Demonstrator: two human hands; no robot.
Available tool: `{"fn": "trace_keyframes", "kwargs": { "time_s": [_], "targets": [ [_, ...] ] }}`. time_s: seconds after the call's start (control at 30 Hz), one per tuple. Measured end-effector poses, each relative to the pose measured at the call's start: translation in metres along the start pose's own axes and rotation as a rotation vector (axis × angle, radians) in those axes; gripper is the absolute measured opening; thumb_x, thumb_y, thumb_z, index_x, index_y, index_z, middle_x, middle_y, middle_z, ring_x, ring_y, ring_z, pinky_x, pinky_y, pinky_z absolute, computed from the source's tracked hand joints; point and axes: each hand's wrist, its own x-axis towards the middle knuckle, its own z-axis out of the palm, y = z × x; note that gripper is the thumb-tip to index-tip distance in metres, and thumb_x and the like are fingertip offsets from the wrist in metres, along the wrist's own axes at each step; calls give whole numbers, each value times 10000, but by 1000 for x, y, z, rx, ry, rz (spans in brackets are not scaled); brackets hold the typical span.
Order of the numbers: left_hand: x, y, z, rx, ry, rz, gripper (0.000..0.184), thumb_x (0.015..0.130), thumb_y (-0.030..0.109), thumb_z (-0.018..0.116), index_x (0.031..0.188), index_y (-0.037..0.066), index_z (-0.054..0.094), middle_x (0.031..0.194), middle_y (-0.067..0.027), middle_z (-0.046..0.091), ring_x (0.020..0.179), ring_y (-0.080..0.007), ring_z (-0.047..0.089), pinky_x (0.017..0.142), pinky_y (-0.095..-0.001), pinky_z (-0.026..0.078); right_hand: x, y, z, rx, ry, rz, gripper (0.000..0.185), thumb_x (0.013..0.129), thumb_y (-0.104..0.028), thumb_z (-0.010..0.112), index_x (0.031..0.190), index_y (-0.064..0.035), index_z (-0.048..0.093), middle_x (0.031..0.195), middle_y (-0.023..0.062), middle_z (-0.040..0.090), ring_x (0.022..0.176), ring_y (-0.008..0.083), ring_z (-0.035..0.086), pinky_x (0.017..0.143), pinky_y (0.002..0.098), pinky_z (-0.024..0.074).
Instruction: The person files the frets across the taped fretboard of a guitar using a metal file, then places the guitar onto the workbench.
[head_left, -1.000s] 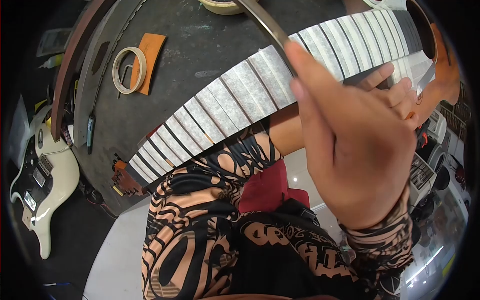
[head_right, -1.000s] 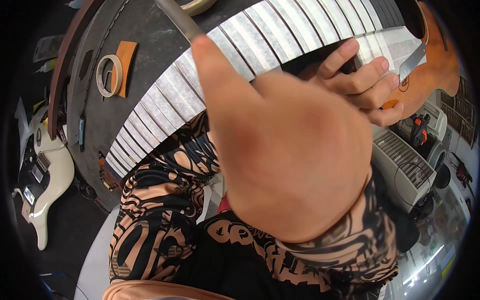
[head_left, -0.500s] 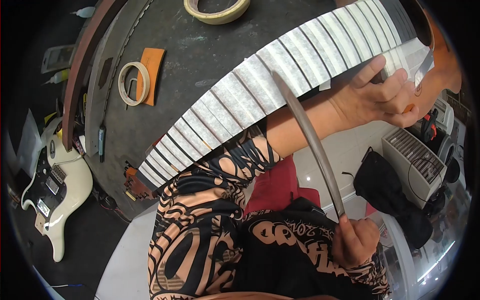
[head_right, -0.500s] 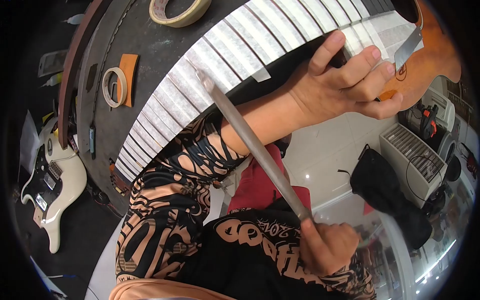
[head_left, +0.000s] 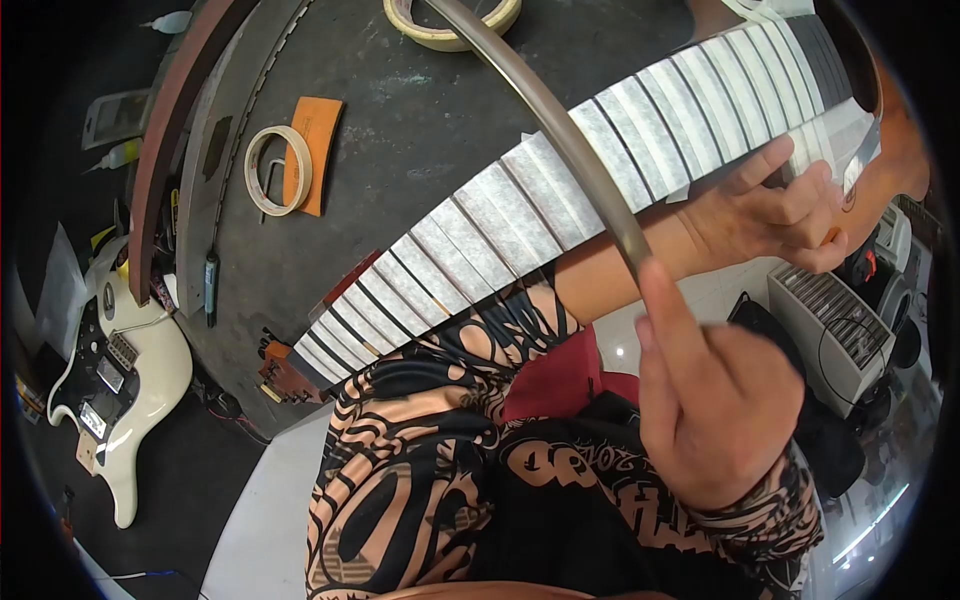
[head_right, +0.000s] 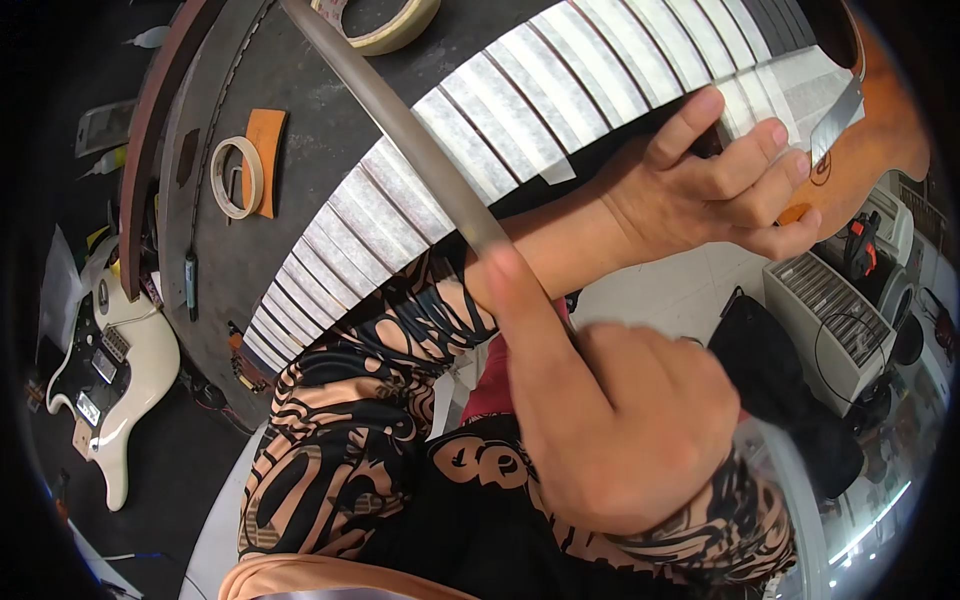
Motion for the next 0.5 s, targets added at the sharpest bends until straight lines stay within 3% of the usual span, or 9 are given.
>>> {"fn": "trace_keyframes", "kwargs": {
  "time_s": [0.1, 0.2, 0.3, 0.5],
  "targets": [
    [-4, -6, -3, 22, -16, 8, 426, 840, 362, 601, 1172, 328, 337, 1177, 39, 420, 1256, -173, 380, 1085, -526, 307, 44, -13, 7, -62, -66, 8, 412, 786, 9, 703, 1191, -57, 665, 541, 34, 448, 447, 186, 439, 455, 310, 378],
    [-1, -9, -3, 29, -25, 24, 425, 847, 370, 595, 1183, 337, 336, 1187, 43, 417, 1267, -169, 373, 1091, -522, 306, 57, -14, 21, 331, 302, -39, 405, 789, 11, 700, 1182, -82, 676, 542, 24, 462, 447, 174, 440, 456, 304, 378],
    [2, -5, -4, 47, -51, 47, 425, 854, 378, 589, 1194, 346, 335, 1196, 46, 414, 1277, -165, 366, 1096, -518, 306, 18, 1, 4, 18, 84, -83, 415, 775, 26, 695, 1184, -39, 662, 604, 48, 529, 495, 176, 490, 471, 301, 391],
    [1, -2, -5, 17, -76, 18, 459, 839, 388, 618, 1193, 357, 327, 1196, 51, 403, 1265, -157, 368, 1097, -512, 300, -116, 22, 6, 124, 34, -42, 461, 702, 54, 677, 1157, 2, 628, 698, 91, 578, 537, 250, 495, 531, 381, 401]
  ]
}}
